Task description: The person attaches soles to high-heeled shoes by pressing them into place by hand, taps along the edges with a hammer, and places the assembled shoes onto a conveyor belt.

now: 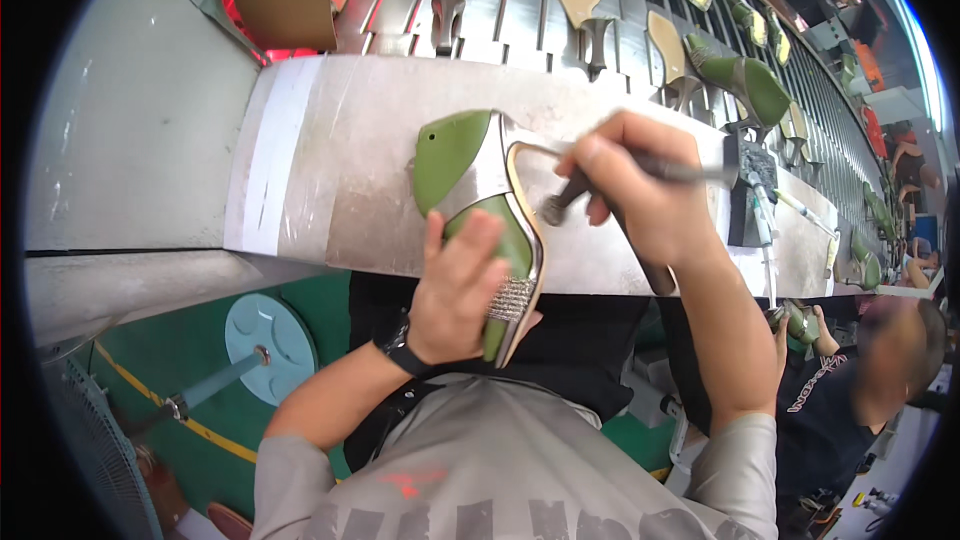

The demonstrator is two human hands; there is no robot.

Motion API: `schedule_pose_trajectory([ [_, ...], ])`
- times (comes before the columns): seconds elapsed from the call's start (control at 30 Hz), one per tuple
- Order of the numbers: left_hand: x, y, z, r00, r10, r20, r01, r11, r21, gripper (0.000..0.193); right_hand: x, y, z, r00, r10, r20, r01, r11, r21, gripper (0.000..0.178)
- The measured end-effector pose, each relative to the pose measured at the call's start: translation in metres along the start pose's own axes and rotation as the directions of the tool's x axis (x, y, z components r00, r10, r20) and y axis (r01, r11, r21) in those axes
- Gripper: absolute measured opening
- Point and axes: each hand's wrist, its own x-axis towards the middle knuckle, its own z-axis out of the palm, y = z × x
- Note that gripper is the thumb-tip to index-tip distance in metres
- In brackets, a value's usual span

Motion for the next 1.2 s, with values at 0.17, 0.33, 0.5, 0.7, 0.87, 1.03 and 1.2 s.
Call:
schedule_pose_trajectory([
  [0.17, 0.033, -0.009, -0.042, 0.761, -0.638, -0.119, 0.407, 0.613, -0.677, 0.088, -0.03, 0.037, -0.033, 0.87, -0.488, 0.064, 0.325, 0.471, -0.82, 0.025],
  [0.33, 0.061, -0.045, -0.072, 0.717, -0.672, 0.184, 0.26, 0.012, -0.966, 0.088, -0.057, 0.054, -0.023, 0.987, -0.046, -0.154, 0.048, 0.999, 0.013, 0.067],
  [0.5, 0.111, -0.073, -0.061, 0.899, -0.182, 0.398, 0.407, 0.016, -0.913, 0.073, -0.031, 0.037, 0.025, 0.996, -0.015, 0.087, -0.065, 0.536, 0.842, 0.074],
  [0.7, 0.059, -0.056, -0.03, 0.622, -0.611, 0.49, 0.782, 0.516, -0.348, 0.037, 0.112, 0.017, 0.015, 0.803, -0.241, -0.545, 0.434, 0.863, 0.258, 0.039],
  [0.87, 0.067, -0.019, -0.013, 0.896, -0.077, 0.437, 0.059, 0.997, 0.056, 0.041, 0.174, 0.033, -0.032, 0.937, -0.11, -0.33, -0.079, 0.857, -0.51, 0.048],
  [1.03, 0.08, -0.027, -0.011, 0.88, -0.171, 0.443, 0.194, 0.981, -0.006, 0.039, 0.175, -0.002, -0.135, 0.916, -0.358, -0.182, 0.036, 0.525, -0.85, 0.054],
  [1.2, 0.124, -0.036, 0.008, 0.659, -0.454, 0.599, 0.55, 0.835, 0.027, 0.034, 0.165, 0.012, -0.376, 0.928, -0.024, -0.372, -0.373, -0.024, -0.928, 0.024],
])
